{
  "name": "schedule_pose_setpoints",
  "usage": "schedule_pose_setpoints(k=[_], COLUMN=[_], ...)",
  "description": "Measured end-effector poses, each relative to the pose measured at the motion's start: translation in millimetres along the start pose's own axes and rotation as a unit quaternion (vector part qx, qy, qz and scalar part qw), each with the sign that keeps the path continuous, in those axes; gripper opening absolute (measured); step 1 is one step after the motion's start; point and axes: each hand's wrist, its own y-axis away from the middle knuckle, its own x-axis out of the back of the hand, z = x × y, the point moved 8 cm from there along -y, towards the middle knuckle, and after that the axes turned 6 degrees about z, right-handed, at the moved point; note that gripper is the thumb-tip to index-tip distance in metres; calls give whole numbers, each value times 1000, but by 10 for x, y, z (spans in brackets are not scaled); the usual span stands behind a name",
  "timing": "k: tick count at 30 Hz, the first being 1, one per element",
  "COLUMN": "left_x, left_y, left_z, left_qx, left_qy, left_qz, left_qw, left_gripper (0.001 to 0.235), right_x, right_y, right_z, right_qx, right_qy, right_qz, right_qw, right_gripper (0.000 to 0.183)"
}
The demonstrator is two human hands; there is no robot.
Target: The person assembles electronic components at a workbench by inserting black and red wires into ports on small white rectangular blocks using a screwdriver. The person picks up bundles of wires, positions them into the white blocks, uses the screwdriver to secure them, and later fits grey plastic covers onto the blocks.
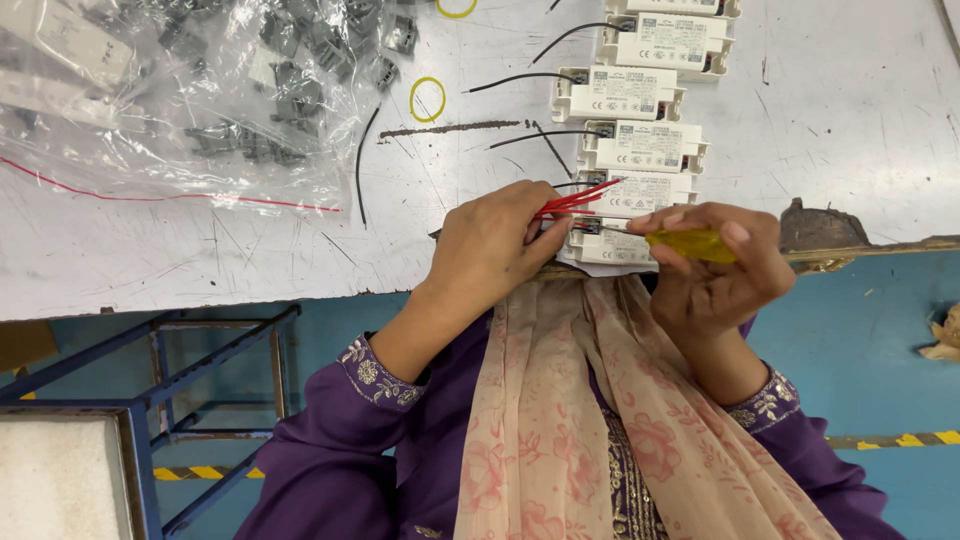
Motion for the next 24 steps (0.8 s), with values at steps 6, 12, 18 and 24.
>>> schedule_pose_setpoints(k=[6, 12, 18, 24], left_x=[-34, -69, -82, -104], left_y=[-16, -11, 6, 47], left_z=[-15, 6, 37, 13], left_qx=[-15, -21, -43, -44], left_qy=[-5, -13, -60, -73], left_qz=[11, 12, 44, 51], left_qw=[1000, 1000, 996, 995], left_gripper=[18, 20, 22, 22], right_x=[-38, -97, -141, -96], right_y=[7, -35, -69, -15], right_z=[2, -21, -72, -28], right_qx=[25, 45, 41, 11], right_qy=[-5, -25, -15, -3], right_qz=[-11, -5, -22, -18], right_qw=[1000, 999, 999, 1000], right_gripper=[56, 57, 57, 53])
